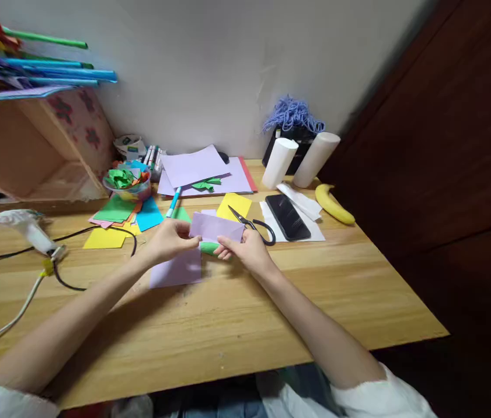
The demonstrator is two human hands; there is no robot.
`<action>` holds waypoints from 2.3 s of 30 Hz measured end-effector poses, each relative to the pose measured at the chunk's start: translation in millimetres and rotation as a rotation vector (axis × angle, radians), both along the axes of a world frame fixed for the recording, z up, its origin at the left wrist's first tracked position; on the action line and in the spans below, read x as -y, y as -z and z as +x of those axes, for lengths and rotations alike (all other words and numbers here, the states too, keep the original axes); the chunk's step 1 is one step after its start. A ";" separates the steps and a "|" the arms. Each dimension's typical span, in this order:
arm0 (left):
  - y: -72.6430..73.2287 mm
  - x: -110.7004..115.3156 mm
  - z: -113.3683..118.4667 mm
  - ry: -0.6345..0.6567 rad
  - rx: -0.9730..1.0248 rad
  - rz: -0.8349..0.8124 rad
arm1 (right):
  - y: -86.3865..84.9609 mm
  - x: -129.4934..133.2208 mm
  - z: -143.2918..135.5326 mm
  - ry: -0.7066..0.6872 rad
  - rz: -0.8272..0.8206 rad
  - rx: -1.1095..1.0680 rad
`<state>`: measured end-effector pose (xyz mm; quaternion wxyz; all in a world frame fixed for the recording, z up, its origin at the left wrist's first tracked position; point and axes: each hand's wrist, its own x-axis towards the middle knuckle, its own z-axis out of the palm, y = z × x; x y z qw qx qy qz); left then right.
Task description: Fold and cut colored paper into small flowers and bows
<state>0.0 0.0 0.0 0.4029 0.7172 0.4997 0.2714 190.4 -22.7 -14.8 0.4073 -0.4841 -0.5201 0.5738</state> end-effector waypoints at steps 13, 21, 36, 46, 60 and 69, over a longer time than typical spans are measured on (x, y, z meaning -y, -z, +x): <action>-22.8 -5.8 -18.5 -0.164 0.053 0.095 | -0.5 -2.1 6.6 0.046 -0.013 -0.034; -28.1 7.7 -8.2 -0.044 -0.001 0.217 | 5.5 -0.6 1.2 -0.059 -0.027 0.075; 17.2 65.9 -45.4 0.352 -0.428 0.341 | 21.0 5.2 -4.5 -0.463 1.163 0.793; 28.5 66.8 -43.2 0.114 -0.228 0.242 | 21.3 6.7 -5.2 -0.443 0.699 0.599; 35.4 67.5 -41.3 -0.124 -0.102 0.129 | 23.7 9.8 -10.6 -0.191 0.352 0.469; 38.6 67.1 -39.9 -0.288 -0.169 0.248 | 31.1 10.4 -15.8 -0.100 0.362 0.477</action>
